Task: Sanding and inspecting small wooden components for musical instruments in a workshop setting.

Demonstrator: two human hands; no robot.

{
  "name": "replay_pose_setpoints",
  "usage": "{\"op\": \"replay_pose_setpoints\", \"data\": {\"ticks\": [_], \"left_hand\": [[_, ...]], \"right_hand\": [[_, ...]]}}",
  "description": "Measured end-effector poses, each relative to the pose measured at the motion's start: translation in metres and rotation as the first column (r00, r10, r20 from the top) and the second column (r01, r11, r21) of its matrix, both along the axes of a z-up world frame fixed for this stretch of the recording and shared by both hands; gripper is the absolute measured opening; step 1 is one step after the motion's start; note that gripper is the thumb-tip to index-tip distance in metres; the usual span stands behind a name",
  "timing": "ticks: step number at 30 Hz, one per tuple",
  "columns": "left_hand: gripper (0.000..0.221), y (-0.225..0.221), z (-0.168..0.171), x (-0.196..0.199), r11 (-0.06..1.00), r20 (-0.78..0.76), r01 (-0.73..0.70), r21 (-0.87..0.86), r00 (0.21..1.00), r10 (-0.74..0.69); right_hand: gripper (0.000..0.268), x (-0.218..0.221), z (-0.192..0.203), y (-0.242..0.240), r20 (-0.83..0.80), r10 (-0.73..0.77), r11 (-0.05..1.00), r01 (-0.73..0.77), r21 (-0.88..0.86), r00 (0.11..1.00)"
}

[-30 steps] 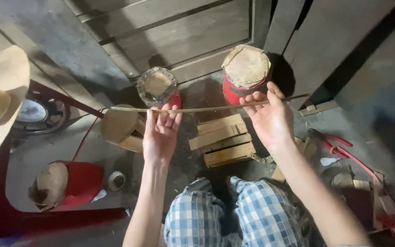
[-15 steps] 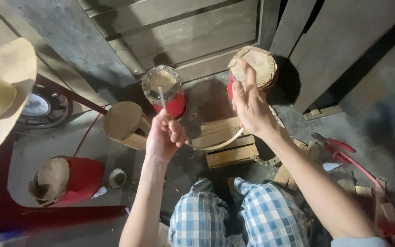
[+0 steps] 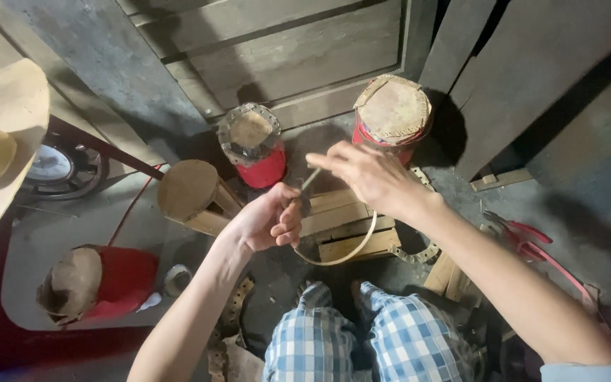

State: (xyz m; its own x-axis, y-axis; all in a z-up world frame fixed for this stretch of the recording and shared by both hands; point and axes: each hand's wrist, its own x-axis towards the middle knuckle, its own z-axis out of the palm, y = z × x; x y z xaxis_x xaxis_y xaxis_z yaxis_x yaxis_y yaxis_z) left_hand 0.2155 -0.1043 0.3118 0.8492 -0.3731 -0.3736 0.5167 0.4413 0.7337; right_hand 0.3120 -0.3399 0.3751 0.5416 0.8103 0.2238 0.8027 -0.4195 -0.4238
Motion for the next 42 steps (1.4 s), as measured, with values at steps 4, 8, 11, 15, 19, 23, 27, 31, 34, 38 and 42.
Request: {"op": "replay_pose_setpoints", "data": {"ticks": [4,8,11,15,19,23,27,31,34,38,42], "left_hand": [[0.051,-0.007,0.018,-0.003,0.987,0.03,0.152,0.059,0.988,-0.154],[0.05,0.001,0.016,-0.001,0.982,-0.037,0.177,0.064,0.984,-0.175],[0.049,0.005,0.01,0.0,0.977,-0.037,0.2,0.079,0.98,-0.197],[0.048,0.006,0.002,-0.001,0.965,-0.077,0.248,0.092,0.967,-0.241],[0.05,0.003,0.005,-0.001,0.956,-0.082,0.278,0.098,0.959,-0.271],[0.049,0.007,-0.001,0.003,0.959,-0.119,0.272,0.08,0.958,-0.262],[0.048,0.01,-0.004,0.003,0.965,-0.147,0.24,0.103,0.963,-0.224],[0.045,0.006,0.007,0.001,0.96,-0.131,0.177,0.218,0.98,-0.151],[0.043,0.007,0.006,0.0,0.947,-0.082,0.121,0.298,0.991,-0.101],[0.041,-0.003,0.026,-0.008,0.921,-0.021,0.049,0.386,0.999,-0.044],[0.028,-0.011,0.033,-0.012,0.777,0.338,-0.153,0.611,0.938,-0.081]], "right_hand": [[0.043,-0.001,0.003,0.0,-0.078,0.073,0.989,-0.082,-0.126,0.994],[0.04,-0.002,-0.002,-0.004,-0.167,0.055,0.99,-0.076,-0.12,0.984],[0.038,-0.01,0.015,-0.006,-0.299,0.016,0.994,-0.048,-0.1,0.954],[0.036,-0.014,0.017,-0.006,-0.214,0.068,0.959,-0.123,-0.255,0.975],[0.035,-0.017,0.016,-0.007,-0.143,0.139,0.937,-0.177,-0.302,0.98],[0.034,-0.012,-0.002,-0.007,-0.162,0.126,0.933,-0.172,-0.317,0.979],[0.029,-0.012,-0.017,-0.003,-0.124,0.17,0.944,-0.198,-0.265,0.978],[0.026,-0.011,-0.022,-0.004,-0.129,0.168,0.958,-0.192,-0.212,0.977],[0.029,-0.014,-0.027,-0.002,-0.145,0.179,0.953,-0.208,-0.221,0.973],[0.025,-0.011,-0.032,-0.001,-0.055,0.176,0.961,-0.184,-0.208,0.983],[0.023,-0.009,-0.031,-0.001,0.048,0.129,0.975,-0.118,-0.188,0.99]]}}
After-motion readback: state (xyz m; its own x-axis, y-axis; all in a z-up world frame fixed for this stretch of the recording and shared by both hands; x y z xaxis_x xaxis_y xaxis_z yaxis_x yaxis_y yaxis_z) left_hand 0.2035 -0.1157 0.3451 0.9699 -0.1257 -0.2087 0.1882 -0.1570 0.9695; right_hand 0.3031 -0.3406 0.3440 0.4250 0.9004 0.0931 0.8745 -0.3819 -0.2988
